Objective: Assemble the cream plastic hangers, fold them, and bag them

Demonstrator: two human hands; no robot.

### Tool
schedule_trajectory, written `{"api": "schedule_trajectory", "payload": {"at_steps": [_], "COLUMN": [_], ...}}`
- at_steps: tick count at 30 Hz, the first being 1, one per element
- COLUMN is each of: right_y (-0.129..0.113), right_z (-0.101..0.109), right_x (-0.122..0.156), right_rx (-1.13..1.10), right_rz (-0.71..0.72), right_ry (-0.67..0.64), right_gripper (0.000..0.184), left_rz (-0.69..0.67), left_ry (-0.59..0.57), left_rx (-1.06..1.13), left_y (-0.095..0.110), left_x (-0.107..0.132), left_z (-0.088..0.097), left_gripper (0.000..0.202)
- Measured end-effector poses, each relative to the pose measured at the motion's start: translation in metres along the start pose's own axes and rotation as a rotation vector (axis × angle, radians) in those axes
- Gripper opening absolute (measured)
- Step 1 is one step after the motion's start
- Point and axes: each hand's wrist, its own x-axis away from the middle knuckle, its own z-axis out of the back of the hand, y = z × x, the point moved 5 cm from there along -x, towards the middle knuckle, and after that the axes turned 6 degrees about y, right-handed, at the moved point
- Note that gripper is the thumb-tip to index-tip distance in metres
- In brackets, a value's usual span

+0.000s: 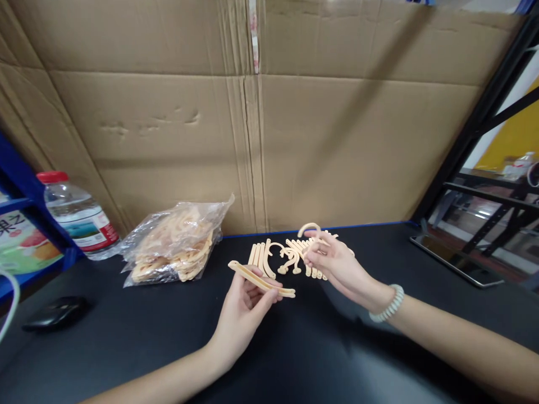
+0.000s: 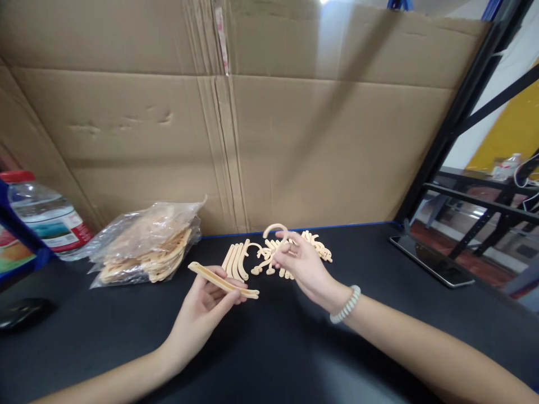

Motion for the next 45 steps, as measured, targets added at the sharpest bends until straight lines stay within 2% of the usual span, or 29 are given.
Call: {"api": "schedule_trajectory", "payload": {"at_steps": [2, 3, 9, 15, 20, 26, 31, 35, 40, 43, 45], "right_y": [0.006, 0.008, 0.01, 0.015, 0.016, 0.019, 0.02, 0.019, 0.012, 0.008, 0.012], "right_z": [-0.005, -0.007, -0.017, -0.028, -0.028, -0.028, -0.031, -0.031, -0.033, -0.031, -0.032], "right_x": [0.016, 0.023, 0.038, 0.05, 0.053, 0.053, 0.051, 0.053, 0.054, 0.053, 0.053], "right_rx": [-0.238, -0.283, -0.24, -0.334, -0.375, -0.337, -0.216, -0.167, -0.233, -0.188, -0.148], "right_rz": [-0.21, -0.264, -0.295, -0.475, -0.516, -0.484, -0.323, -0.216, -0.162, -0.052, -0.077], "right_ry": [-0.036, -0.047, -0.148, -0.283, -0.32, -0.306, -0.23, -0.172, -0.193, -0.162, -0.158], "right_gripper": [0.022, 0.022, 0.017, 0.023, 0.026, 0.027, 0.03, 0.029, 0.022, 0.022, 0.021], "left_rz": [-0.003, -0.011, -0.124, -0.174, -0.21, -0.207, -0.201, -0.157, -0.02, 0.055, 0.097], "left_ry": [-0.005, -0.005, -0.038, -0.065, -0.098, -0.114, -0.111, -0.065, 0.005, -0.008, -0.022], "left_rx": [-0.01, -0.025, -0.217, -0.295, -0.355, -0.395, -0.391, -0.367, -0.125, -0.019, 0.008], "left_y": [-0.001, -0.001, 0.006, 0.012, 0.011, 0.011, 0.011, 0.009, 0.007, 0.004, 0.002], "left_x": [0.0, 0.0, 0.002, 0.004, 0.006, 0.007, 0.008, 0.009, 0.01, 0.011, 0.012], "left_z": [0.0, 0.0, 0.0, -0.002, -0.004, -0.004, -0.004, -0.005, -0.008, -0.01, -0.011], "left_gripper": [0.033, 0.031, 0.009, 0.007, 0.007, 0.008, 0.008, 0.008, 0.015, 0.021, 0.023]}}
